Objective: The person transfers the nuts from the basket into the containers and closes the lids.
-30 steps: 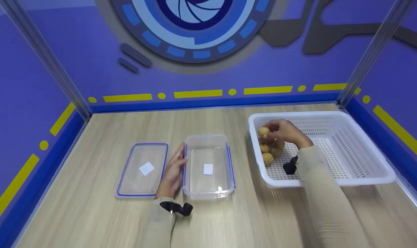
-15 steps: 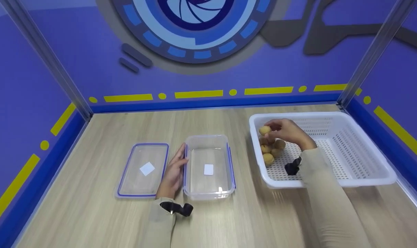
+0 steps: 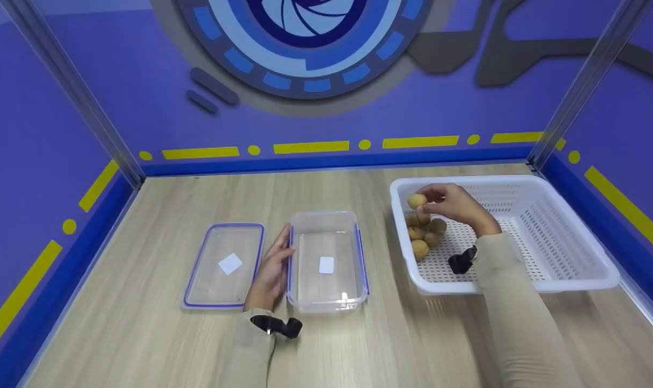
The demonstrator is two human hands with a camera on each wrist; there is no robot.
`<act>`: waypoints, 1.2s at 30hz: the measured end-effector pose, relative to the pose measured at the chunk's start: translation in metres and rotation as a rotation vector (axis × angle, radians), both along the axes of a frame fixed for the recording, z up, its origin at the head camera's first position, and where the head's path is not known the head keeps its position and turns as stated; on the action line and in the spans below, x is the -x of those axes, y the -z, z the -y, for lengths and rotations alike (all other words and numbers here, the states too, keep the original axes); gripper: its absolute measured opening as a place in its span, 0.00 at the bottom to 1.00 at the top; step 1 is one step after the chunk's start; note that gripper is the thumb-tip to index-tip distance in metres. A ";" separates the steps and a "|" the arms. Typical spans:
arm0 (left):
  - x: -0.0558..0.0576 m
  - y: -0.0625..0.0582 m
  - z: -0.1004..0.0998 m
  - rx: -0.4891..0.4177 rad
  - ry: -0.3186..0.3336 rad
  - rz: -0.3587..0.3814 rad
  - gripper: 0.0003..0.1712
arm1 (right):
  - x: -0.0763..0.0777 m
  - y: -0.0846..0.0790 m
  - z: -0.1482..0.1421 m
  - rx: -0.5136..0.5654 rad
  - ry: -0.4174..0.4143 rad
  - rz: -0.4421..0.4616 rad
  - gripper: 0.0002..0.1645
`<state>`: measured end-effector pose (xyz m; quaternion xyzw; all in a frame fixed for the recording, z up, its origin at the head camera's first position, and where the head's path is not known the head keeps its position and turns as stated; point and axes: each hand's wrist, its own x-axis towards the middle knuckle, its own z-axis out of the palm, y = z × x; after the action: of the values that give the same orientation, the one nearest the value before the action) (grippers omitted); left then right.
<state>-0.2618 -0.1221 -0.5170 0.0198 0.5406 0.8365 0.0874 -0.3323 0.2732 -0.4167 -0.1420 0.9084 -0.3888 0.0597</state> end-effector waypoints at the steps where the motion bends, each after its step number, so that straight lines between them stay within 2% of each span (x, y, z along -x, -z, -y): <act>1: 0.000 0.000 0.000 0.001 0.002 -0.001 0.37 | -0.001 -0.001 0.000 0.001 0.001 -0.003 0.26; 12: 0.001 -0.001 -0.002 0.000 -0.006 0.015 0.38 | -0.006 -0.009 -0.003 0.042 0.002 -0.018 0.28; 16: 0.002 -0.001 0.000 0.010 0.016 -0.001 0.37 | -0.006 -0.011 -0.003 0.043 0.009 -0.011 0.29; 22: 0.003 -0.001 0.008 0.070 0.099 -0.025 0.37 | -0.008 -0.016 -0.002 0.051 -0.013 -0.017 0.29; 29: 0.005 -0.006 0.019 0.147 0.160 0.005 0.40 | -0.012 -0.026 0.004 0.042 -0.042 -0.050 0.29; 36: 0.006 -0.007 0.022 0.173 0.234 -0.038 0.42 | -0.016 -0.036 0.014 0.068 -0.082 -0.095 0.29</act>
<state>-0.2679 -0.1442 -0.5105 0.0909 0.6063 0.7703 0.1754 -0.3163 0.2595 -0.3808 -0.1996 0.8899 -0.4093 0.0274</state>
